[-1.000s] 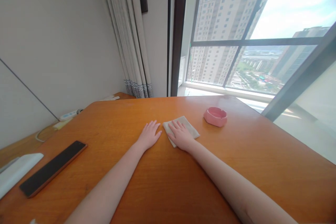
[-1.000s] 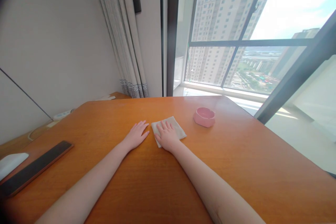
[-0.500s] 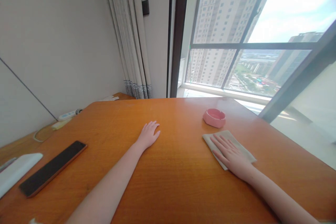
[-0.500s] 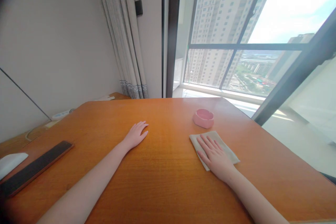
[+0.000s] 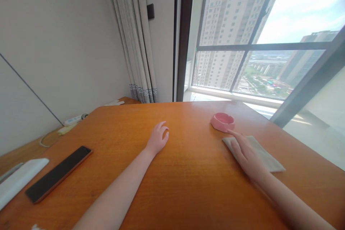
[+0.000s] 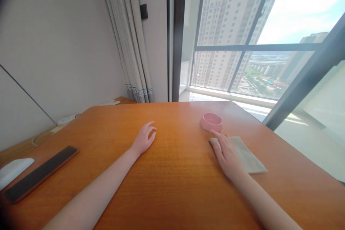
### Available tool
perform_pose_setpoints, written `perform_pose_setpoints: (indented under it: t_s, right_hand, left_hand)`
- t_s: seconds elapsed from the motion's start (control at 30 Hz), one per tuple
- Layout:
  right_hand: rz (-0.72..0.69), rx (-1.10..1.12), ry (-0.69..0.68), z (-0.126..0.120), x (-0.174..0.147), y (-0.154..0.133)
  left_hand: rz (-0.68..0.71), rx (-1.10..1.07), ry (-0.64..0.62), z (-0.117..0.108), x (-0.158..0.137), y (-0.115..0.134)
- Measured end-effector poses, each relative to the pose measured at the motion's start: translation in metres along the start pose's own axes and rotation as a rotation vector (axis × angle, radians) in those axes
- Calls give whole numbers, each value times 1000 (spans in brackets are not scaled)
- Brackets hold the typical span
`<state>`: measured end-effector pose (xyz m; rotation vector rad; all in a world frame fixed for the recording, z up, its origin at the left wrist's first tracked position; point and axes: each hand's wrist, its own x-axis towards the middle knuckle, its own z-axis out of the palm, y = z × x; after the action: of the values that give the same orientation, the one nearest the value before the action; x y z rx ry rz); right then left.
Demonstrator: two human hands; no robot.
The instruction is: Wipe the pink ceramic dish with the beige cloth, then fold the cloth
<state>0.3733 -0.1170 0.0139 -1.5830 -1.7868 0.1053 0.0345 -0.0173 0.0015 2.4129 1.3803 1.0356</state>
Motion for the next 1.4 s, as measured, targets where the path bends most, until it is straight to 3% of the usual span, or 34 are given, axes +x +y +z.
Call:
perform_pose_setpoints:
  t_s: [0.1, 0.17, 0.27, 0.37, 0.53, 0.83, 1.4]
  right_hand:
    - [-42, 322, -2, 47, 20, -48]
    - [-9, 480, -62, 88, 36, -75]
    - [83, 541, -118, 140, 57, -107]
    - [111, 442, -166, 165, 70, -126]
    - [-156, 304, -319, 165, 74, -128]
    - [-146, 315, -290, 164, 74, -125]
    - [-159, 286, -306, 166, 74, -124]
  left_hand:
    - [35, -107, -16, 4, 4, 9]
    - [-26, -158, -83, 7, 9, 7]
    - [-163, -181, -138, 12, 18, -2]
    - [-193, -141, -161, 17, 24, -9]
    - [-141, -76, -207, 19, 19, -5]
    - [-76, 28, -273, 16, 14, 3]
    - [-61, 78, -274, 17, 13, 2]
